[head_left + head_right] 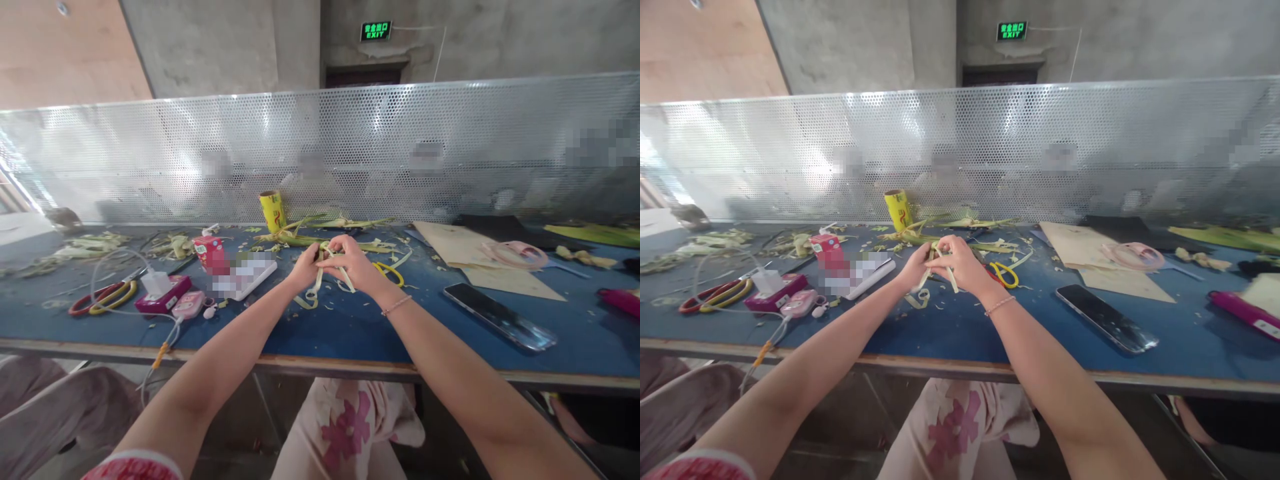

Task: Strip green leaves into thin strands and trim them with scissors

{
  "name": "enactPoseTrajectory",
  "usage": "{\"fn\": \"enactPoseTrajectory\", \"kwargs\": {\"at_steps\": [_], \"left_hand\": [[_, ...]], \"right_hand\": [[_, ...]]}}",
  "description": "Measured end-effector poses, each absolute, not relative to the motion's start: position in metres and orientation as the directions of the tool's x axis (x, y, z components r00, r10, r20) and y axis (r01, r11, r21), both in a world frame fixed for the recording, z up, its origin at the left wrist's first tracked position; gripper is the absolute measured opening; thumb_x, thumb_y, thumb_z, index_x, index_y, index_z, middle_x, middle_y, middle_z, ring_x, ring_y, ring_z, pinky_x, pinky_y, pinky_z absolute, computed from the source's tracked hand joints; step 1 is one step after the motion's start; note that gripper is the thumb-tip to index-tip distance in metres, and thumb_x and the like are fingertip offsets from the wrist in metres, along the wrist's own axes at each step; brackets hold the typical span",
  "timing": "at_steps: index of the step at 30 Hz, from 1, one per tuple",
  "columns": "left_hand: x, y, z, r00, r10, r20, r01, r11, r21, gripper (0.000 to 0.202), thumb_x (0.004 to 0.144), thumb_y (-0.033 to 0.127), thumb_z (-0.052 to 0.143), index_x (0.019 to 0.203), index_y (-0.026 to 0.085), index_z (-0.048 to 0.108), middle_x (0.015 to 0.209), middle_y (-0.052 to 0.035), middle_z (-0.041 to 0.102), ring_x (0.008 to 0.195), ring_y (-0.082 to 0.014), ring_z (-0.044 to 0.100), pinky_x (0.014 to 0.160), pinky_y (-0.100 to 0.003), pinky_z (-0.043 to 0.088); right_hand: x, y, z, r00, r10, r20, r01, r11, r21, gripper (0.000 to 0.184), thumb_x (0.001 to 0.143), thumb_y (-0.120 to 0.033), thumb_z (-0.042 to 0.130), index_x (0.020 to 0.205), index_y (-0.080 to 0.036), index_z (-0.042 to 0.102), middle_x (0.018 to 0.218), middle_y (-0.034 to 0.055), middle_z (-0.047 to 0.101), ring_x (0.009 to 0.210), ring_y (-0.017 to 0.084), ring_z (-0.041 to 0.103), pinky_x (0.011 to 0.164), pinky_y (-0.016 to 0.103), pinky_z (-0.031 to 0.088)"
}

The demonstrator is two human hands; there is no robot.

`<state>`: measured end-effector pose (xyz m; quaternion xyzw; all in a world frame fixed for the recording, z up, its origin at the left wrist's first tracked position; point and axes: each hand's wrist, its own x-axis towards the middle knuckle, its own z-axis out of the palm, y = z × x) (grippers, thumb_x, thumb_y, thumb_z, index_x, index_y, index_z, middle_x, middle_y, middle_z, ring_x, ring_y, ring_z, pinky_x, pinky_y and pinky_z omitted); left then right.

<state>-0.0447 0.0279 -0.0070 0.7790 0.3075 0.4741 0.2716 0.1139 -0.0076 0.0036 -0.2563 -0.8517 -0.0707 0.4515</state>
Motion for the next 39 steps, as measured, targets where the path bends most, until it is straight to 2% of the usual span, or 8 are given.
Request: {"fn": "enactPoseTrajectory", "kwargs": {"at_steps": [3,6,9,15,23,27,33,39], "left_hand": [[-0.045,0.024,-0.004,0.312,0.758,0.573,0.256,-0.648,0.718,0.023,0.076,0.032,0.055,0.069,0.017,0.039,0.063,0.0032,0.043,0.06,-0.0086,0.038,0.056,-0.022,0.032],[-0.045,0.019,0.0,0.275,0.765,0.582,0.301,-0.644,0.704,0.026,0.083,0.039,0.049,0.071,0.017,0.043,0.061,0.003,0.04,0.058,-0.0093,0.038,0.055,-0.024,0.032],[-0.045,0.016,0.002,0.289,0.739,0.608,0.295,-0.673,0.678,0.03,0.083,0.045,0.049,0.074,0.017,0.045,0.062,0.0023,0.04,0.059,-0.0097,0.038,0.056,-0.024,0.032],[-0.045,0.016,0.001,0.328,0.742,0.584,0.292,-0.668,0.685,0.028,0.084,0.043,0.047,0.077,0.016,0.047,0.062,0.003,0.039,0.059,-0.0092,0.035,0.055,-0.023,0.031],[-0.046,0.014,0.0,0.41,0.732,0.544,0.298,-0.672,0.678,0.034,0.083,0.048,0.045,0.082,0.015,0.054,0.066,-0.0001,0.05,0.064,-0.0115,0.045,0.059,-0.024,0.036],[-0.044,0.01,0.002,0.475,0.748,0.464,0.335,-0.641,0.69,0.034,0.082,0.047,0.047,0.071,0.015,0.051,0.058,0.0024,0.043,0.056,-0.0091,0.04,0.052,-0.023,0.033],[-0.042,0.011,0.002,0.478,0.728,0.492,0.339,-0.67,0.661,0.025,0.08,0.037,0.052,0.067,0.016,0.048,0.059,0.0022,0.045,0.056,-0.0086,0.04,0.053,-0.022,0.035],[-0.042,0.012,0.001,0.485,0.734,0.475,0.321,-0.655,0.684,0.03,0.08,0.043,0.052,0.074,0.014,0.053,0.062,0.0013,0.048,0.058,-0.0093,0.043,0.054,-0.023,0.035]], "right_hand": [[0.115,-0.007,0.005,-0.462,0.381,0.801,0.468,0.872,-0.145,0.028,0.079,-0.017,0.057,0.104,-0.028,0.064,0.104,0.0067,0.048,0.098,0.021,0.046,0.09,0.041,0.042],[0.116,-0.005,0.004,-0.335,0.475,0.814,0.416,0.85,-0.325,0.046,0.076,-0.009,0.049,0.119,-0.024,0.05,0.106,0.0088,0.052,0.094,0.02,0.052,0.084,0.038,0.047],[0.117,-0.004,0.004,-0.239,0.567,0.789,0.402,0.797,-0.451,0.045,0.075,-0.007,0.044,0.117,-0.021,0.049,0.103,0.0096,0.058,0.09,0.02,0.058,0.078,0.036,0.05],[0.116,-0.007,0.007,-0.245,0.594,0.767,0.396,0.783,-0.48,0.038,0.079,-0.01,0.041,0.111,-0.023,0.058,0.124,0.0077,0.056,0.109,0.022,0.056,0.09,0.04,0.047],[0.115,-0.01,0.01,-0.298,0.647,0.702,0.101,0.753,-0.651,0.06,0.074,-0.009,0.045,0.132,-0.028,0.043,0.128,0.0042,0.055,0.124,0.021,0.046,0.105,0.044,0.035],[0.118,-0.015,0.013,-0.376,0.633,0.677,0.124,0.758,-0.64,0.051,0.074,-0.012,0.047,0.123,-0.026,0.054,0.128,0.004,0.055,0.121,0.022,0.047,0.105,0.043,0.034],[0.116,-0.019,0.013,-0.405,0.68,0.611,0.25,0.725,-0.641,0.041,0.079,-0.018,0.048,0.116,-0.027,0.06,0.114,0.004,0.063,0.115,0.022,0.051,0.103,0.044,0.035],[0.114,-0.018,0.016,-0.323,0.753,0.573,0.134,0.636,-0.76,0.039,0.074,-0.019,0.049,0.11,-0.027,0.063,0.108,0.0042,0.064,0.105,0.022,0.056,0.092,0.04,0.043]]}}
